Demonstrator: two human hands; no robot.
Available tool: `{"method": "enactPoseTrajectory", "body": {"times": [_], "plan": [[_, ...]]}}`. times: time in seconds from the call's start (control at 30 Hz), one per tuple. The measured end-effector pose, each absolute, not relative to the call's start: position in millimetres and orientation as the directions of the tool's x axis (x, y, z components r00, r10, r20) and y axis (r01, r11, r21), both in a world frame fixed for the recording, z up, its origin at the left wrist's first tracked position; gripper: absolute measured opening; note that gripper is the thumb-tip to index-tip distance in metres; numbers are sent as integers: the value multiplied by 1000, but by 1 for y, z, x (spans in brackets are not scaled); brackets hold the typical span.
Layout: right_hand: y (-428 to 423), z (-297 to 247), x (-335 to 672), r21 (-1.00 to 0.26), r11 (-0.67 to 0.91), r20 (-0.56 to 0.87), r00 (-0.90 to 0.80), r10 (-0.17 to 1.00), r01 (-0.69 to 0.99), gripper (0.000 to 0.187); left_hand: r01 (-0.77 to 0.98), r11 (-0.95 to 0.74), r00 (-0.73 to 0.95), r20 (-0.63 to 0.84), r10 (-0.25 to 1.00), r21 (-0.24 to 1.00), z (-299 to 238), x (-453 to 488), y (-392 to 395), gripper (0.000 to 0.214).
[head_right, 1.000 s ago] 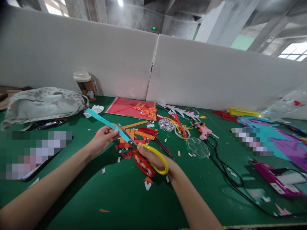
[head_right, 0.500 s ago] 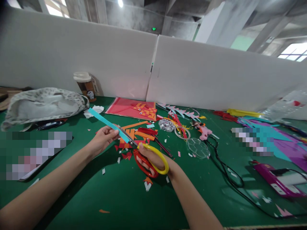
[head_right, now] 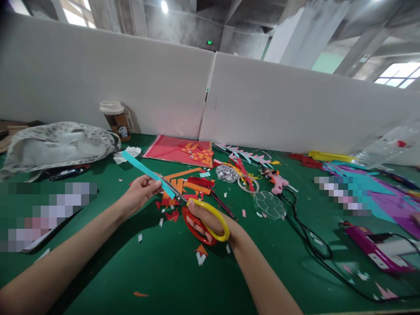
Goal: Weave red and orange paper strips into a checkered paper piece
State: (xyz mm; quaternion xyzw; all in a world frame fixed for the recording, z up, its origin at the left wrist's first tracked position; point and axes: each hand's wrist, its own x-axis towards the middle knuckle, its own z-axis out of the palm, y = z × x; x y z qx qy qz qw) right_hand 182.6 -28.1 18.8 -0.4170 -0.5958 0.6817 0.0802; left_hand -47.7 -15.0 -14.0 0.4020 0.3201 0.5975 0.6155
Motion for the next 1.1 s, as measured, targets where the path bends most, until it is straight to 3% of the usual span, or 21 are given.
{"method": "enactPoseTrajectory", "body": {"times": [1.1], "plan": [[-28, 19, 186, -906, -213, -419, -696, 584, 367, 59, -395, -40, 105, 88, 991, 918, -11, -43, -20, 13]]}}
